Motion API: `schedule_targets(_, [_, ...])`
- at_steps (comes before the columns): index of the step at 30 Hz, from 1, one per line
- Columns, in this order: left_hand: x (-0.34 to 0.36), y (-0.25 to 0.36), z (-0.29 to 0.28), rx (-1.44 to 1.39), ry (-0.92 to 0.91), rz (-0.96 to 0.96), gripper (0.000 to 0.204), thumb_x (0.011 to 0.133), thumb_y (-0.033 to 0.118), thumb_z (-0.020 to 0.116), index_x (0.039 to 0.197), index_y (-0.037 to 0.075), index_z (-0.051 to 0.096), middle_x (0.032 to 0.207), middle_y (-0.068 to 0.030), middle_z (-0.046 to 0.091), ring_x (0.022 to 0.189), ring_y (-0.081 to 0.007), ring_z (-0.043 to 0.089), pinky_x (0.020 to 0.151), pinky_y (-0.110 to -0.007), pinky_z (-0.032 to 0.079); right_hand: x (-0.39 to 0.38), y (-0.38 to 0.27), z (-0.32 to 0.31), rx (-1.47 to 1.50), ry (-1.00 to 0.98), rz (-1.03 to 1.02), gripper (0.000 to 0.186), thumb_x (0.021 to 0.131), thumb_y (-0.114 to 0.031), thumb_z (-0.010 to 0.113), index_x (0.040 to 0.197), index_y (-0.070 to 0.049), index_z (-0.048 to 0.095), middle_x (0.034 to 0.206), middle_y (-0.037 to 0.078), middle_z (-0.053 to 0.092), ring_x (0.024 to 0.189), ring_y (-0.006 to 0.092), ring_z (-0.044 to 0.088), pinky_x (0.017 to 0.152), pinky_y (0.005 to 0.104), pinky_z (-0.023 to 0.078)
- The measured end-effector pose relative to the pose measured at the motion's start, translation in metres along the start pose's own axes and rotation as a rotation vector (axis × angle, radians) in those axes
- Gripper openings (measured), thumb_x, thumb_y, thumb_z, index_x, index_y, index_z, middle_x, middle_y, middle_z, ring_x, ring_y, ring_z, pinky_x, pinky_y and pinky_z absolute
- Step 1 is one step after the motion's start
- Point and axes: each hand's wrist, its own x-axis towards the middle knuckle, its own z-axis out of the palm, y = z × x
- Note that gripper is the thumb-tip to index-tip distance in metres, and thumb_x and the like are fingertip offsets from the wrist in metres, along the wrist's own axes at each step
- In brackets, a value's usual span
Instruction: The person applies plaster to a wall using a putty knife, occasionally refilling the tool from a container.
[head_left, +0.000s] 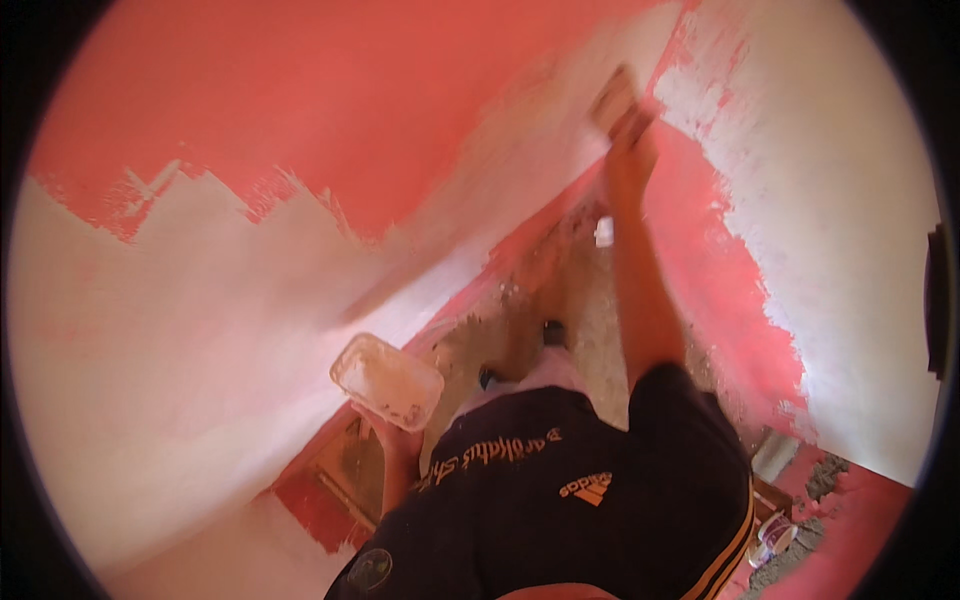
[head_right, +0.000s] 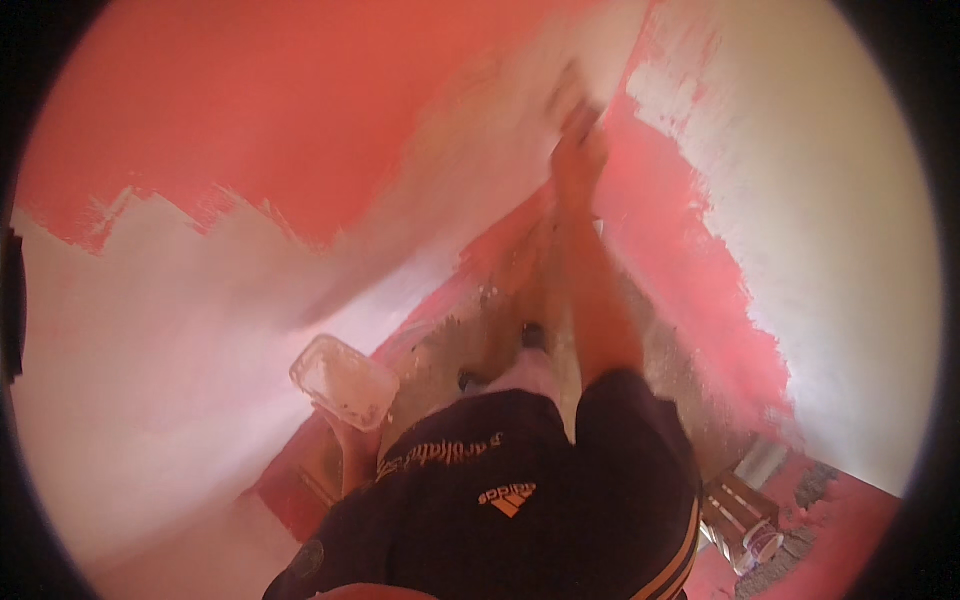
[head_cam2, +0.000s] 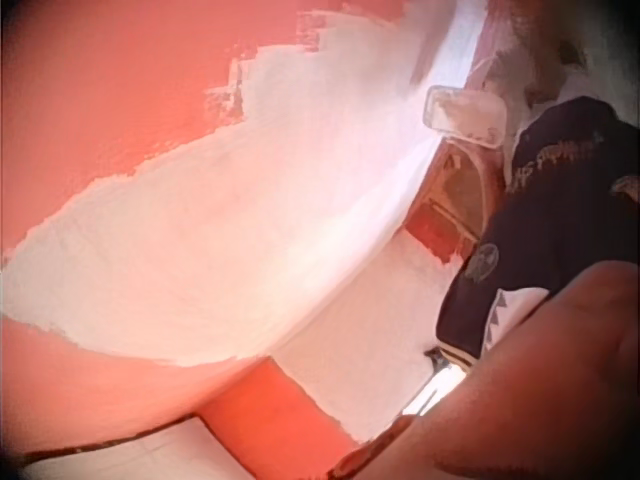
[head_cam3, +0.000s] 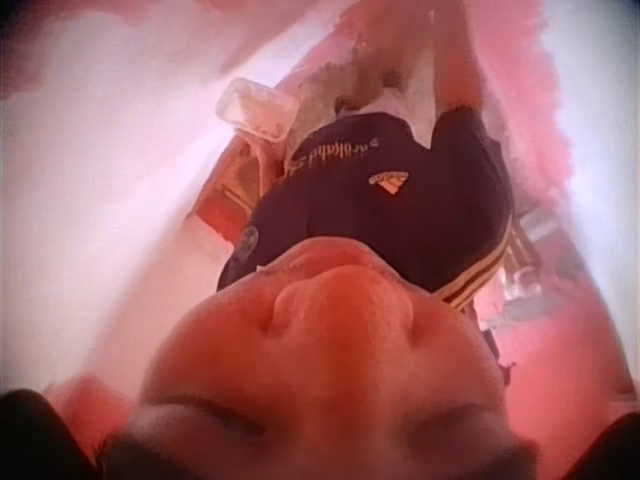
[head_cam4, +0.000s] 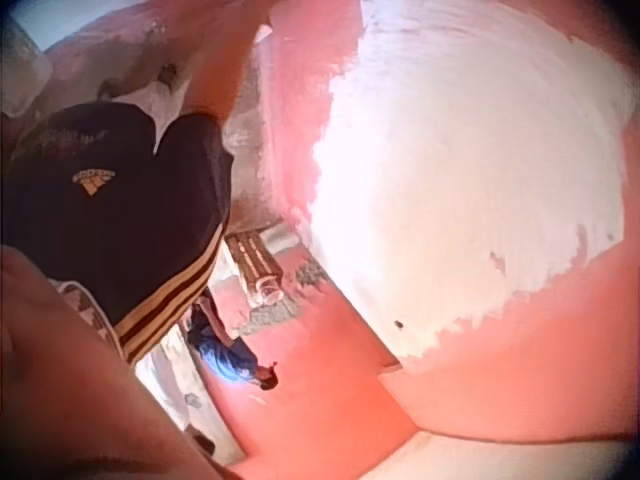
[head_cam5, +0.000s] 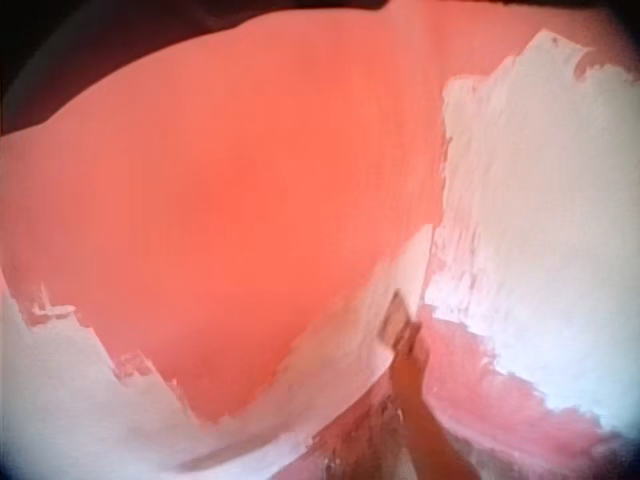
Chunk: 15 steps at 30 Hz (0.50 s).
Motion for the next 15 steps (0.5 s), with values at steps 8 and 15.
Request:
schedule_targets(8, [0.008,-0.013,-0.006,-0.132,0.106,-0.12,0.08,0.089,0.072,0.033,0.146,0.016,0.029,0.143,-0.0043,0.041,0.129,-0.0254,0.042,0.106,-0.045,0.038,-0.144,0.059,0.057,-0.053,-0.332,-0.378,0.024,0.086,-0.004,0.056,0.107,-0.002,0.067,0.084,0.014,0.069,0.079,0.023,0.067,0.072,0.0327,0.051])
schedule_targets(15, [0.004,-0.013,-0.014,-0.082,0.128,-0.149,0.077,0.09,0.069,0.038,0.144,0.015,0.032,0.14,-0.0054,0.044,0.126,-0.0265,0.046,0.102,-0.045,0.043,-0.059,0.086,-0.011,0.445,-0.188,0.12,0.017,0.096,-0.018,0.048,0.097,-0.005,0.058,0.087,0.002,0.056,0.079,0.0129,0.05,0.072,0.03,0.042])
